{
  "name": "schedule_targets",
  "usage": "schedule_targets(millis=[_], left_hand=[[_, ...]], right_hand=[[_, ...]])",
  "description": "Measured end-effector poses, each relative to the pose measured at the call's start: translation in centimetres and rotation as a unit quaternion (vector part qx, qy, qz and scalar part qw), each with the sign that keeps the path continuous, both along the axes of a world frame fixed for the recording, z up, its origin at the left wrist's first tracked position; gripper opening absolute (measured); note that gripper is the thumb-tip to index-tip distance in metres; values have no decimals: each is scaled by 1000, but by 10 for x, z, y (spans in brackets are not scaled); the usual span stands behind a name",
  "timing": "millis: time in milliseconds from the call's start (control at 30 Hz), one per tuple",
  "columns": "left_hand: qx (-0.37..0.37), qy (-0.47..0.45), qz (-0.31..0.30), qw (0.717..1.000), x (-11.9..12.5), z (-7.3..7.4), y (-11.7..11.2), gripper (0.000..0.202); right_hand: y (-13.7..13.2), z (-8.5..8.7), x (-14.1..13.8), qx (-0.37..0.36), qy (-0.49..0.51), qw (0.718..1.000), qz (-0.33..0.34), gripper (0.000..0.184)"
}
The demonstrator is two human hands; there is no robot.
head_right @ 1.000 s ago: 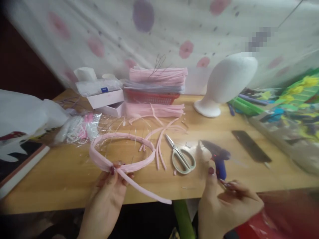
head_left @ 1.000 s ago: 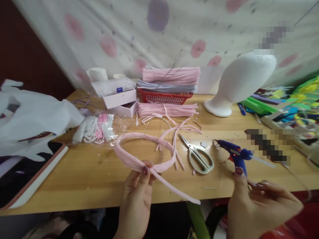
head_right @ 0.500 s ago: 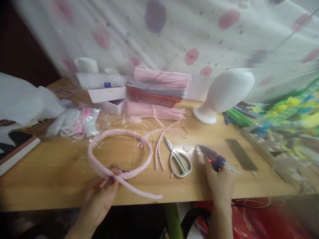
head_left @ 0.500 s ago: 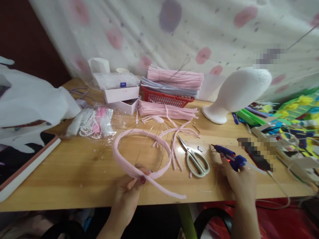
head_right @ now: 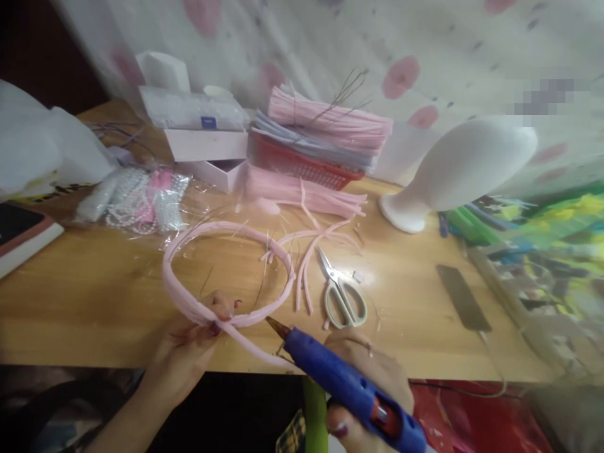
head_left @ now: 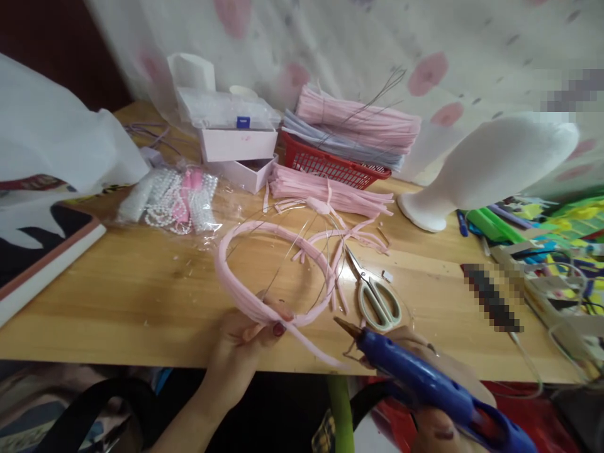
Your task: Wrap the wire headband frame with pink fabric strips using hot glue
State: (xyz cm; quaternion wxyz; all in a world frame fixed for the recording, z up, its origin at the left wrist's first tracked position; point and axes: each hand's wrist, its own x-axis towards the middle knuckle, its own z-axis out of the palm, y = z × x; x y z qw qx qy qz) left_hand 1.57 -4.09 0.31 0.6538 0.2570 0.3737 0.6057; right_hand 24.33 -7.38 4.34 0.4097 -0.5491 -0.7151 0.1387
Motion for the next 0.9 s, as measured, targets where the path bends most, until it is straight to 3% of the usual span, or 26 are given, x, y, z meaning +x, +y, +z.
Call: schedule_targets(millis=[100, 267, 500, 900], left_hand=[[2, 6, 2, 1000, -2, -5, 1, 13], [31, 12, -40, 999, -7, -13, 3, 9], [31, 14, -31, 999, -5, -10, 3, 9], [34, 20, -44, 998, -6, -10, 5, 9]], right_hand=[[4, 4, -15, 7, 36, 999, 37, 54], [2, -2, -20, -29, 60, 997, 24, 60], [5, -7, -12, -9, 35, 997, 65, 49], [6, -5, -15, -5, 32, 998, 56, 50]])
